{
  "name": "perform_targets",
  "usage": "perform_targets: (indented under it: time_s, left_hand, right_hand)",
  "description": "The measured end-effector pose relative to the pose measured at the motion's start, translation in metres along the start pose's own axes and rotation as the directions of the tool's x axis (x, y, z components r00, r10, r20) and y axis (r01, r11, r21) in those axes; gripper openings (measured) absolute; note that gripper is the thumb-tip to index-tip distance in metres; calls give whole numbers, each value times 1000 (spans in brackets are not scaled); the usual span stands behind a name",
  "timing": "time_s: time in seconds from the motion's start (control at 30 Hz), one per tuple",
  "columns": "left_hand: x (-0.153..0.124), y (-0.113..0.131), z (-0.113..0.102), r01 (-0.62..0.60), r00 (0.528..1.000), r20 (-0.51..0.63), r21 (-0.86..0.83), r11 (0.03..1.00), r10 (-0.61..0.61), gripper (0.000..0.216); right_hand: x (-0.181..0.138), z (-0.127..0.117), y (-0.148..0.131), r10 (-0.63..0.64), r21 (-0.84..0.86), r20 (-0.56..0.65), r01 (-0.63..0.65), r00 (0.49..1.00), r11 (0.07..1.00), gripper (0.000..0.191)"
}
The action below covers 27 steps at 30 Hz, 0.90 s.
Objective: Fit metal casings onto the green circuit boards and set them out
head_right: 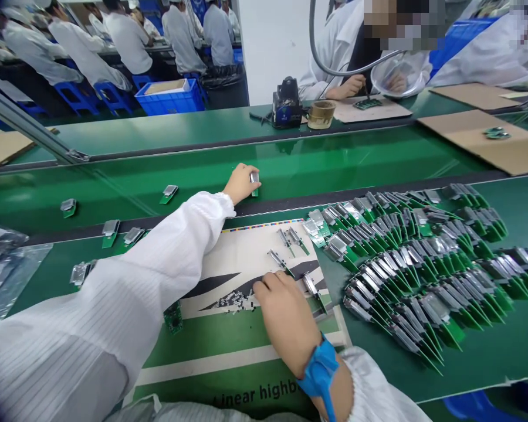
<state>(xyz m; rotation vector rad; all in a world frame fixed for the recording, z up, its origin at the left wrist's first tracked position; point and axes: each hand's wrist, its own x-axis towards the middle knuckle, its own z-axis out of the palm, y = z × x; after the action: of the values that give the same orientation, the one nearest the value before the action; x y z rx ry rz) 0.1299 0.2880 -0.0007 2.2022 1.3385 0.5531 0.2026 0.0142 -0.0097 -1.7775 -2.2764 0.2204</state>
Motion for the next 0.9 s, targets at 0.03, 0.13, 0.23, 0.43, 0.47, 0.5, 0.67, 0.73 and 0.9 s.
perform_targets:
  time_s: [0.03, 0.13, 0.23, 0.43, 0.47, 0.5, 0.67, 0.73, 0.9]
  left_hand:
    - [-8, 2, -12, -2, 1000, -15, -33, 999, 1, 32]
    - [-45, 9, -50, -1, 999, -40, -159, 987, -6, 48]
    - [-102, 14, -82, 29, 1000, -2, -300, 953, -31, 55]
    - [-217, 25, -101, 327, 944, 272, -689, 646, -188, 49]
    - [-231, 26, -99, 373, 928, 308, -732, 570, -210, 49]
    - [-242, 27, -97, 400, 917, 328, -757, 517, -228, 49]
    - [-278, 24, -83, 443, 890, 349, -812, 379, -294, 45]
    - [-286, 20, -78, 443, 886, 342, -824, 354, -312, 42]
    - [-296, 14, -69, 470, 858, 357, -835, 285, -369, 41]
  right_hand:
    - [7, 2, -5, -26, -7, 32, 26, 999, 1000, 22]
    - [24, 9, -10, -62, -33, 97, 65, 993, 997, 26]
    - [28, 13, -6, -81, -45, 127, 87, 989, 995, 29]
    - [17, 20, -2, -102, -32, 123, 106, 987, 994, 29]
    - [16, 21, -1, -108, -21, 120, 111, 987, 994, 28]
    - [15, 23, 1, -114, -9, 115, 115, 987, 993, 27]
    - [15, 30, 8, -124, 47, 97, 120, 988, 992, 23]
    - [15, 30, 8, -124, 68, 91, 119, 988, 991, 25]
    - [13, 26, 6, -101, 178, 34, 93, 994, 980, 32]
